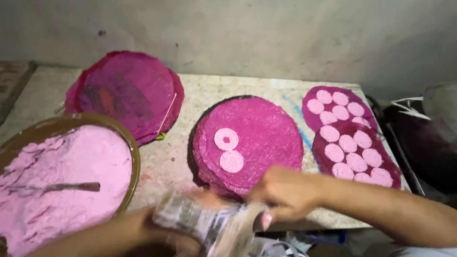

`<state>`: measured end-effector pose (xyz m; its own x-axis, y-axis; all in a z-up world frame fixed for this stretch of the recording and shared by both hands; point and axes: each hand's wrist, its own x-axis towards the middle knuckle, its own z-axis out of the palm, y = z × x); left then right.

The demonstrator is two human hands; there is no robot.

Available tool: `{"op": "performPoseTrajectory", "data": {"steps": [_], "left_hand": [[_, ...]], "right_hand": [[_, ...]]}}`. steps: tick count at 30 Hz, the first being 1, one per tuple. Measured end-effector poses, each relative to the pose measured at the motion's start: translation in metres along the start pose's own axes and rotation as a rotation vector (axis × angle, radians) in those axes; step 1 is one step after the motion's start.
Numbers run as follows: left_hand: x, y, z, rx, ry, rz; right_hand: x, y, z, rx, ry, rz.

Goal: The person uses a manual dough press to form circular pink dough pieces from a bulk mass in a bowl. They repeatedly load the press, press the dough, and place the formed circles onto a flat pink sheet, then transfer them to a woven tray.

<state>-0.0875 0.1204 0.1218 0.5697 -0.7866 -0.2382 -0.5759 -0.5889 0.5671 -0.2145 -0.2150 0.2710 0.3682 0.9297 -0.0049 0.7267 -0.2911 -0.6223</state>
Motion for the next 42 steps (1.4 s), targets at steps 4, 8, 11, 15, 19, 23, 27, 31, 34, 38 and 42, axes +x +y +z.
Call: {"op": "performPoseTrajectory", "data": {"steps": [4,8,11,15,19,23,27,31,34,38,42], "left_hand": [[-0.076,-0.028,-0.008,-0.087,0.035,-0.169],[-0.157,-0.046,-0.002,-0.255,0.087,-0.33],[-0.204,-0.059,0.029,-0.465,0.15,-0.408],[-0.248,-0.064,0.054,-0.911,0.23,-0.265],[-0.269,-0.026,0.068,-1.725,0.165,-0.142],[-0.267,-0.011,0.075,-1.798,0.389,0.264],[-0.32,-0.074,0.066,-1.279,1.056,-0.32],[-0.362,-0.13,0.047,-0.573,1.452,-0.278],[-0.374,-0.15,0.029,-0.329,1.502,-0.281],[-0.376,-0.17,0.008,0.105,1.542,-0.384],[-0.384,-0.188,-0.016,0.255,1.538,-0.526]], "right_hand": [[0.003,-0.004,0.03,0.324,-0.11,-0.091],[0.018,-0.003,0.038,0.506,-0.101,-0.135],[0.03,-0.004,0.037,0.414,-0.039,-0.152],[0.062,-0.006,0.009,-0.482,0.246,-0.178],[0.15,-0.009,-0.032,-1.293,0.325,-0.504],[0.259,-0.028,-0.025,-1.283,0.702,-0.456],[0.334,-0.014,0.031,-0.723,0.533,0.132],[0.382,0.036,0.106,-0.602,-0.237,0.408],[0.415,0.061,0.128,-0.729,-0.222,0.413],[0.471,0.052,0.141,-0.836,0.001,0.318],[0.479,0.029,0.12,-0.731,-0.073,0.264]]}}
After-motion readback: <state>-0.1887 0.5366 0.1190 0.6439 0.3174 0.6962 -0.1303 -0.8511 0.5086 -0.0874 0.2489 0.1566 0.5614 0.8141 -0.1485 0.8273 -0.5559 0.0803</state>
